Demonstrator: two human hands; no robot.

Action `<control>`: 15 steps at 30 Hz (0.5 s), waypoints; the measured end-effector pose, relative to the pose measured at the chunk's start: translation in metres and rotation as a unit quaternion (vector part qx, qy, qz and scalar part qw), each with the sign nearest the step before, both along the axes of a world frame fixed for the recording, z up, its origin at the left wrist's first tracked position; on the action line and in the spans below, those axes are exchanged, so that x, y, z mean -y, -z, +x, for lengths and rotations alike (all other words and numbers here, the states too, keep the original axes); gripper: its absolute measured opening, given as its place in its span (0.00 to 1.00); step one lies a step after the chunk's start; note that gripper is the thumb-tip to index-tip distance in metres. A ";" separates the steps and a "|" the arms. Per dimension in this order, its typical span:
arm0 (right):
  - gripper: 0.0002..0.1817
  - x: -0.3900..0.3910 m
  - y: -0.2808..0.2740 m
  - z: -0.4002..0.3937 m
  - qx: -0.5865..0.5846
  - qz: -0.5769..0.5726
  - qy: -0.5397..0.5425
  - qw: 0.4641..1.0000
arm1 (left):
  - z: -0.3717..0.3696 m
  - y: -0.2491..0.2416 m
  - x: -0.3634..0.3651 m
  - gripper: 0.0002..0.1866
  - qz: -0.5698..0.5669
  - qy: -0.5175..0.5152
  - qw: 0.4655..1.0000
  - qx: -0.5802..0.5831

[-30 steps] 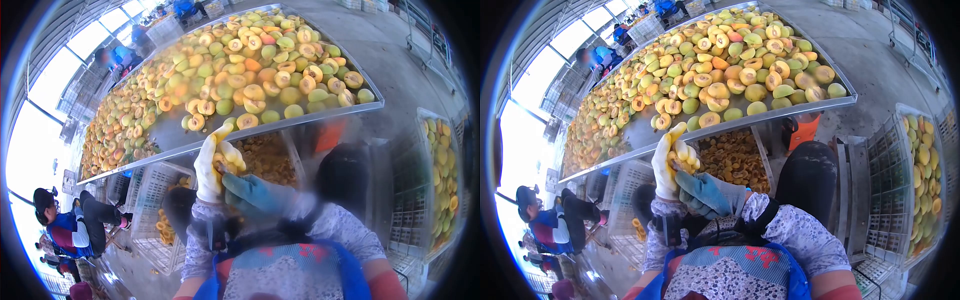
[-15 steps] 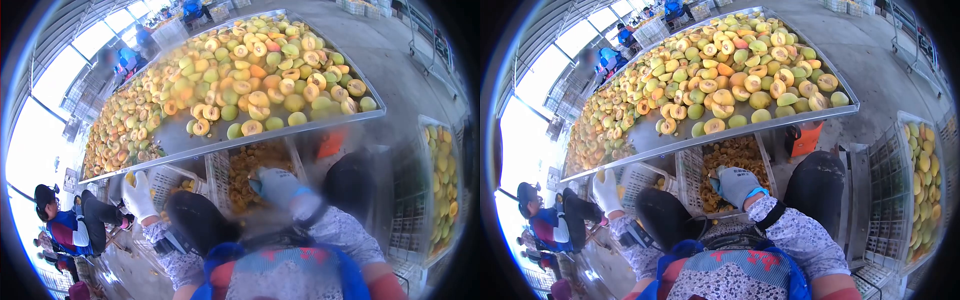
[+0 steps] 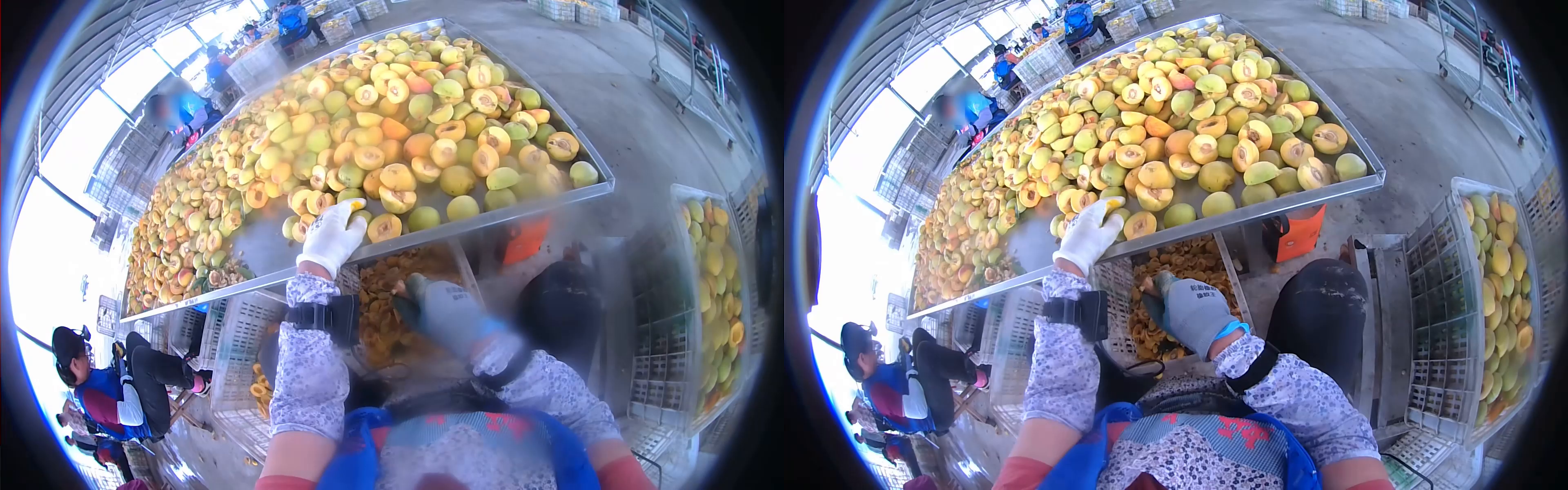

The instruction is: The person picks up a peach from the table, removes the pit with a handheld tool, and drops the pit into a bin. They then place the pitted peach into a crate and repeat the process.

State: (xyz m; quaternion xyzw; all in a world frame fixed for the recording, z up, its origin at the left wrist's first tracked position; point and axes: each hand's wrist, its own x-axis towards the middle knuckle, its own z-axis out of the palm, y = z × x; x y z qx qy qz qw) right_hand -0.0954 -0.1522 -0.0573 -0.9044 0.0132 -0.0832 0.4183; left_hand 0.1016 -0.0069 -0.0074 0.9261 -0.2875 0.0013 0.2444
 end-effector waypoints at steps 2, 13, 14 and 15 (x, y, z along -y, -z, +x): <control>0.17 -0.002 0.000 0.004 0.004 0.006 0.013 1.000 | -0.008 -0.004 0.004 0.24 0.014 -0.007 1.000 0.005; 0.14 -0.004 -0.031 0.007 0.152 0.192 0.079 0.966 | -0.017 -0.027 -0.030 0.28 -0.381 -0.032 0.881 -0.280; 0.13 -0.005 -0.033 0.009 0.158 0.204 0.078 0.963 | -0.031 -0.034 -0.034 0.27 -0.429 -0.008 0.854 -0.296; 0.14 -0.008 -0.034 0.012 0.173 0.198 0.068 0.962 | -0.046 -0.041 -0.035 0.27 -0.475 0.017 0.824 -0.309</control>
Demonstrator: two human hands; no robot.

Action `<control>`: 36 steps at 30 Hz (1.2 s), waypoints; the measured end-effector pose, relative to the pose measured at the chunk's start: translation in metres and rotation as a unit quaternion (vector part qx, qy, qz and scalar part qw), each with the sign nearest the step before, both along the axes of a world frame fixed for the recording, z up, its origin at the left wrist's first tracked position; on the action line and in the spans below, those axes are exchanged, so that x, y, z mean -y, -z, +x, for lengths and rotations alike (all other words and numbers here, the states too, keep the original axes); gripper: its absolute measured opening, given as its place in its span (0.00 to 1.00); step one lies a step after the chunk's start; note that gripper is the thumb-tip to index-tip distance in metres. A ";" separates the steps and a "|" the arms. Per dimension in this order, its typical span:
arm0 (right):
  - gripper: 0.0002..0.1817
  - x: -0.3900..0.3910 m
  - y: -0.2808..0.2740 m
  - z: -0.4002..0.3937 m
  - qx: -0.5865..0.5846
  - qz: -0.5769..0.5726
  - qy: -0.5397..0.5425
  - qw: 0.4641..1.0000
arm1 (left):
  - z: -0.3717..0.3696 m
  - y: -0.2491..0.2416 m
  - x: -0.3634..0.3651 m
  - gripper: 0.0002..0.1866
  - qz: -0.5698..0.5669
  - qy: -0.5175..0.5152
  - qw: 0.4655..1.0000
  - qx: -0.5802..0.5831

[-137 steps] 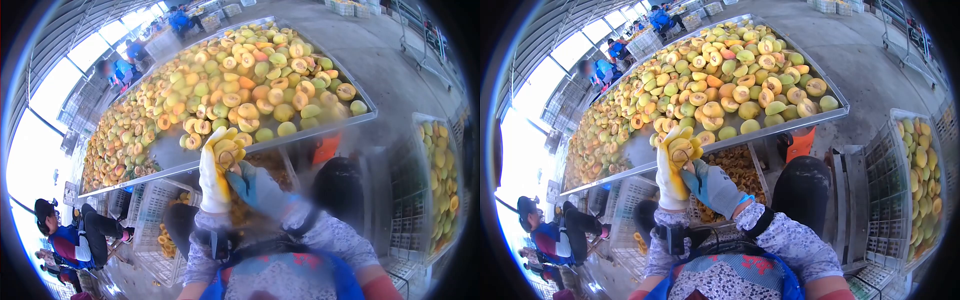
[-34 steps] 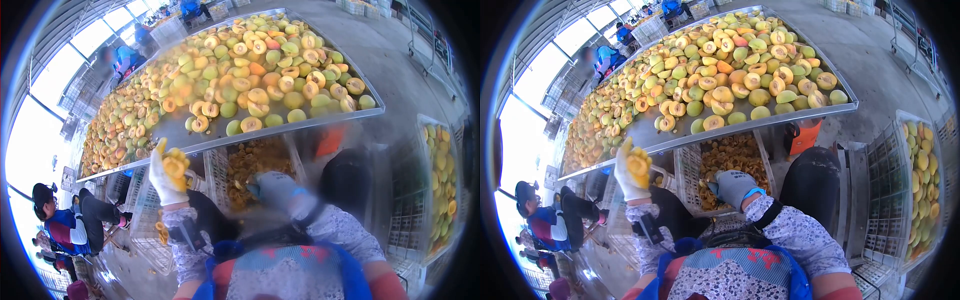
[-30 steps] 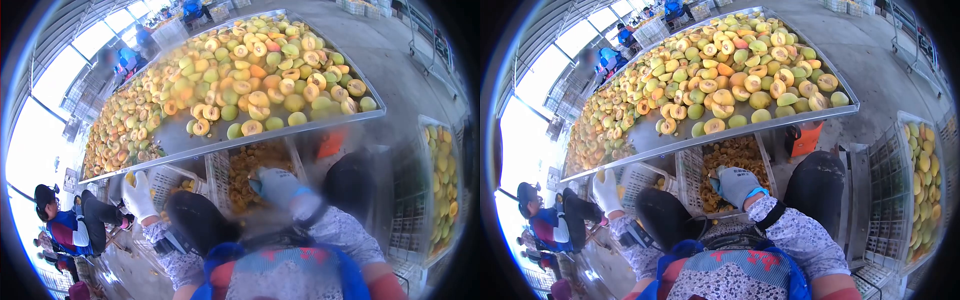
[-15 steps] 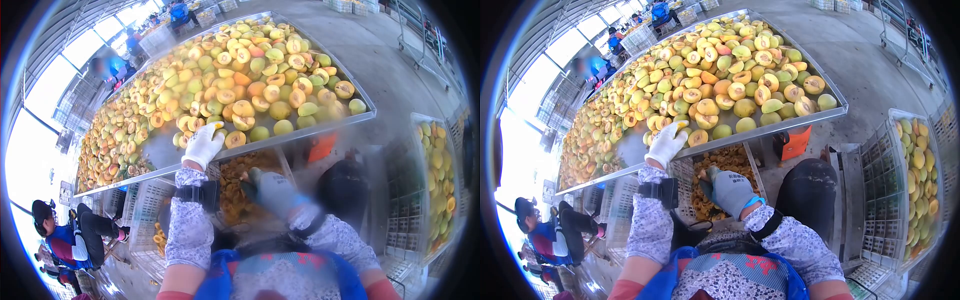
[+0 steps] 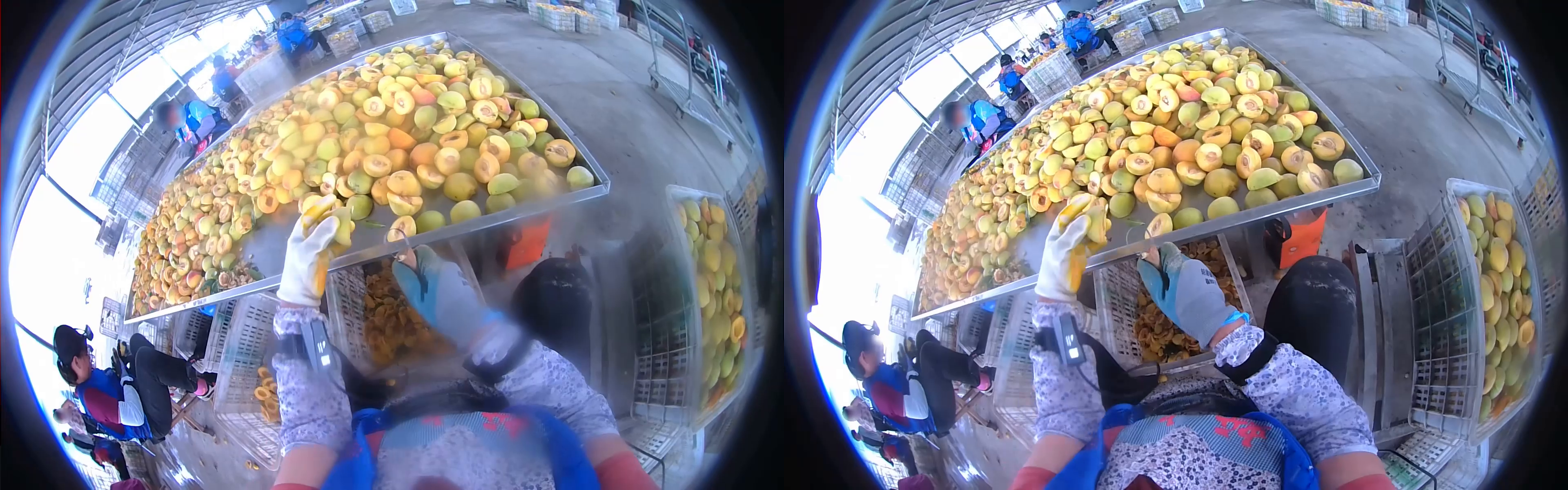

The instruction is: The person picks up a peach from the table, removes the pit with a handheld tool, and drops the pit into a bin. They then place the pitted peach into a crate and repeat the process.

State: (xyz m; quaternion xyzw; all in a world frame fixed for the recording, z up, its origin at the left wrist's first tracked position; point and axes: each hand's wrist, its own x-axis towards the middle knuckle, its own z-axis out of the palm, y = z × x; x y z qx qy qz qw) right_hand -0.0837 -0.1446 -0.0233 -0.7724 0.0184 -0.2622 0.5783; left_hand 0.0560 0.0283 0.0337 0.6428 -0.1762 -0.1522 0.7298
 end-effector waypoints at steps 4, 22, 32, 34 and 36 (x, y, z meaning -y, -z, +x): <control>0.14 -0.010 -0.001 0.007 0.030 -0.052 -0.035 0.998 | -0.042 0.004 0.010 0.27 -0.094 0.043 0.994 0.046; 0.10 -0.015 -0.013 0.006 0.158 -0.029 0.012 0.987 | -0.082 0.007 0.040 0.31 -0.078 -0.062 0.993 -0.056; 0.17 -0.016 0.006 -0.002 0.058 -0.091 -0.061 0.992 | -0.072 0.020 0.029 0.31 -0.123 -0.106 0.983 -0.084; 0.20 -0.016 0.004 -0.001 0.003 -0.132 -0.063 0.989 | -0.075 0.024 0.030 0.31 -0.102 -0.111 0.988 -0.035; 0.21 -0.016 0.003 0.000 -0.033 -0.159 -0.063 0.985 | -0.078 0.026 0.032 0.31 -0.092 -0.117 0.989 -0.009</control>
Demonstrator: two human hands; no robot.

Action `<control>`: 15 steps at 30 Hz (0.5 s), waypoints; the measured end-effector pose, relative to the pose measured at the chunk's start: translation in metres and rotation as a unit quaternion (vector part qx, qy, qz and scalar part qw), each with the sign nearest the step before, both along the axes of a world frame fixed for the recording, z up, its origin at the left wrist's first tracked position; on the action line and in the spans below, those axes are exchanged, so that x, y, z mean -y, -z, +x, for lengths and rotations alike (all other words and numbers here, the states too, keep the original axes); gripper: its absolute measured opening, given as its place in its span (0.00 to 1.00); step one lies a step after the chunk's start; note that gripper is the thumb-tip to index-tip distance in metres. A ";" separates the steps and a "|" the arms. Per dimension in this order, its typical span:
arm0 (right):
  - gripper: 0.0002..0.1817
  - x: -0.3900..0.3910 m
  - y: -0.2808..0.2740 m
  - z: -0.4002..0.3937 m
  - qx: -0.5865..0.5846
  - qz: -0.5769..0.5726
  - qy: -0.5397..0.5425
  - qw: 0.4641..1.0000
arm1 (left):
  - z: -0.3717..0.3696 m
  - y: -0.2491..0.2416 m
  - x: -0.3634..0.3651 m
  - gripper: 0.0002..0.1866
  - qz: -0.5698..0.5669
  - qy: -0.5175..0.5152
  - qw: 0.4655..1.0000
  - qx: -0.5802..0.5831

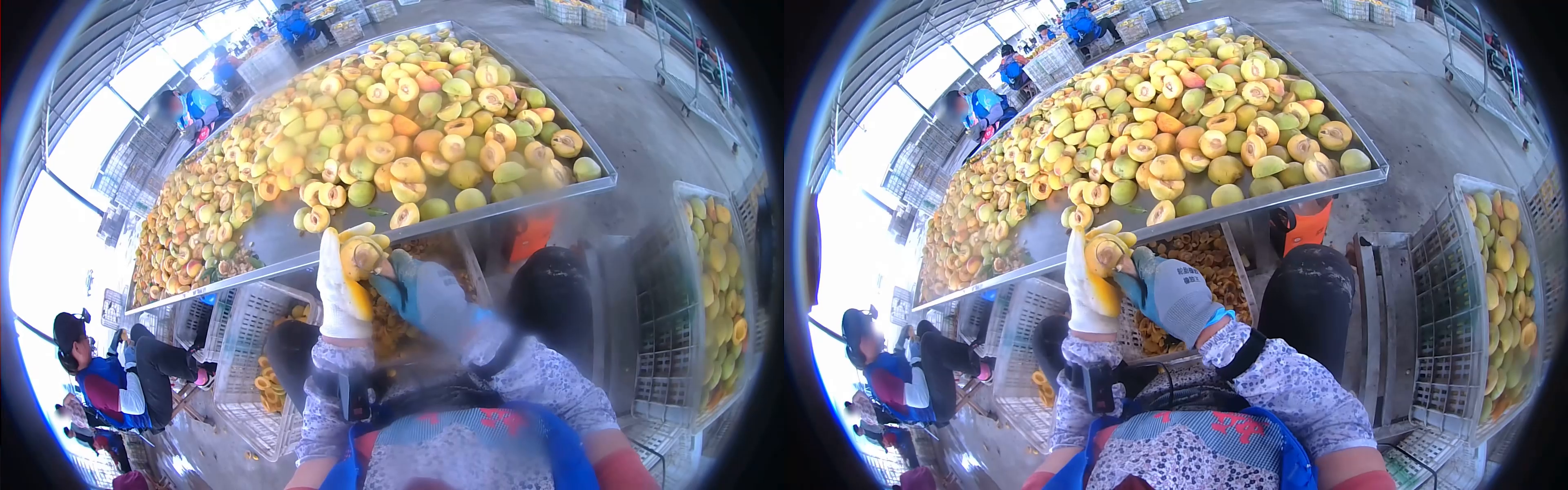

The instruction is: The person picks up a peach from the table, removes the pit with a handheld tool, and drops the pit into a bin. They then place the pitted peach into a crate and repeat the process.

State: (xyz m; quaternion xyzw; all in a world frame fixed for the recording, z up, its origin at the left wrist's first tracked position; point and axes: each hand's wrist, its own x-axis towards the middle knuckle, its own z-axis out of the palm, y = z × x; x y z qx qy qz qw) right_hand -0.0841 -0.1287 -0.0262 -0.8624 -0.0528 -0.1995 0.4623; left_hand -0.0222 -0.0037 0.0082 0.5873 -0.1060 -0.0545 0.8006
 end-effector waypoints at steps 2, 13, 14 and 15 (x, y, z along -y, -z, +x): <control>0.22 0.000 -0.002 0.000 -0.016 -0.014 0.005 1.000 | -0.003 -0.003 0.002 0.32 0.000 -0.008 1.000 0.003; 0.24 -0.011 0.008 0.001 -0.024 0.082 -0.063 0.994 | -0.007 -0.001 0.006 0.30 -0.032 -0.049 0.998 -0.012; 0.24 -0.013 0.008 0.000 -0.038 0.097 -0.068 0.992 | -0.008 0.000 0.006 0.30 -0.039 -0.058 0.998 -0.004; 0.24 -0.013 0.011 -0.001 -0.036 0.100 -0.075 0.991 | -0.008 0.000 0.003 0.30 -0.014 -0.054 0.998 -0.008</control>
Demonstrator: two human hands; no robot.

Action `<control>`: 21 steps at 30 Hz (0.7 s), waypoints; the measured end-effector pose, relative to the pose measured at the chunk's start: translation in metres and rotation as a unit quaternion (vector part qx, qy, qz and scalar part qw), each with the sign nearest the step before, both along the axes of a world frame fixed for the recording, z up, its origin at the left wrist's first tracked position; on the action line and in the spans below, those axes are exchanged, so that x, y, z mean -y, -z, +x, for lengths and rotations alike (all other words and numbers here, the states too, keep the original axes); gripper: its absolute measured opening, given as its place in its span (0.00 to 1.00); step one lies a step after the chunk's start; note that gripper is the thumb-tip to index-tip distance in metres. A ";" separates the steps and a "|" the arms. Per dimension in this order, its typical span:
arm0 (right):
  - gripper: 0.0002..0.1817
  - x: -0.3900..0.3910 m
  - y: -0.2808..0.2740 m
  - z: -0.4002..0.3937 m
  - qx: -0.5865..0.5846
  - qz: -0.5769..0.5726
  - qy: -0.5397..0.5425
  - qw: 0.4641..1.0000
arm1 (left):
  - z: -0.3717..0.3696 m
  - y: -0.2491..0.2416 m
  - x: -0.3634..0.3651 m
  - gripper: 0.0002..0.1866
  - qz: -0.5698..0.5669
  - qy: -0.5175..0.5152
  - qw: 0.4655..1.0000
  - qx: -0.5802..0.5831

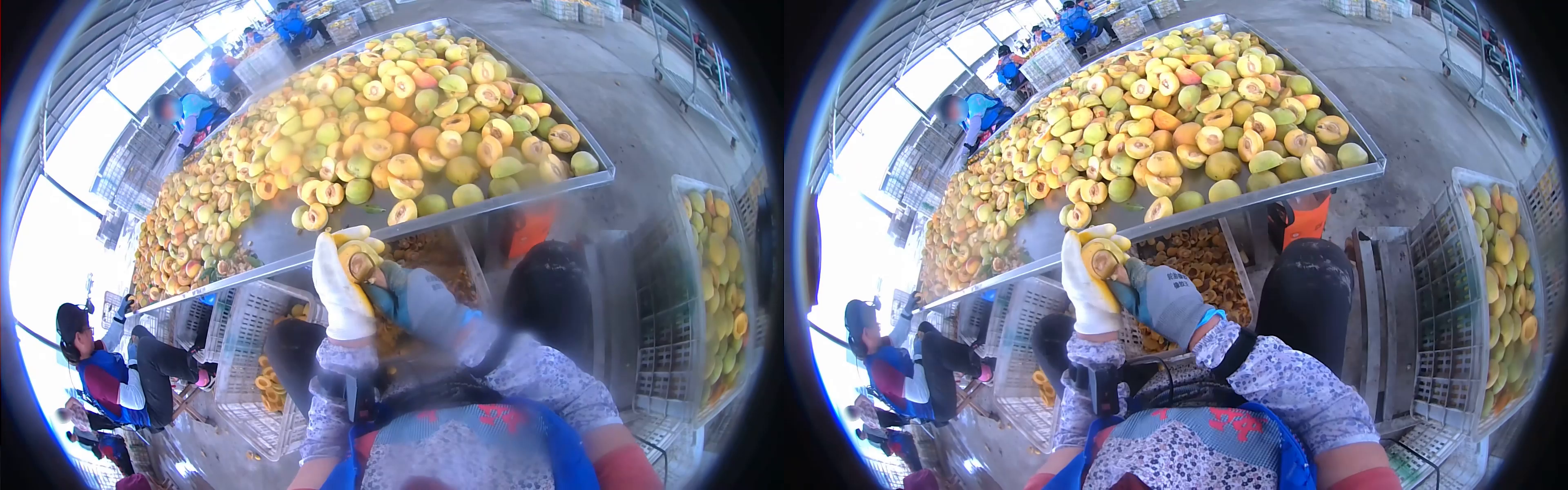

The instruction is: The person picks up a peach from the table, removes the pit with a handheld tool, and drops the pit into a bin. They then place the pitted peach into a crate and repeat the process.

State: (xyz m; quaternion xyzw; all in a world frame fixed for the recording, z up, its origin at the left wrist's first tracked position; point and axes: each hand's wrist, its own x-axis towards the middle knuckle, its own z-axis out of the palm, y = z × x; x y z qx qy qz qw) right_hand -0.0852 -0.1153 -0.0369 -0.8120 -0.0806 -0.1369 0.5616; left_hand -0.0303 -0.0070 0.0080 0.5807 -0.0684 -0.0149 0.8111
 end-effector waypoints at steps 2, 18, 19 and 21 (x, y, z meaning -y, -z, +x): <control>0.24 0.000 0.006 0.000 0.005 0.004 -0.013 1.000 | 0.003 -0.002 -0.006 0.29 0.048 0.009 0.999 -0.010; 0.26 -0.001 -0.025 -0.016 -0.321 0.284 -0.222 0.876 | 0.000 0.006 -0.016 0.28 -0.062 0.088 0.993 -0.054; 0.27 0.000 -0.024 -0.016 -0.314 0.292 -0.232 0.873 | 0.003 0.006 -0.019 0.29 -0.077 0.114 0.988 -0.068; 0.29 -0.005 -0.017 -0.018 -0.260 0.279 -0.213 0.899 | 0.004 0.007 -0.020 0.29 -0.054 0.128 0.987 -0.081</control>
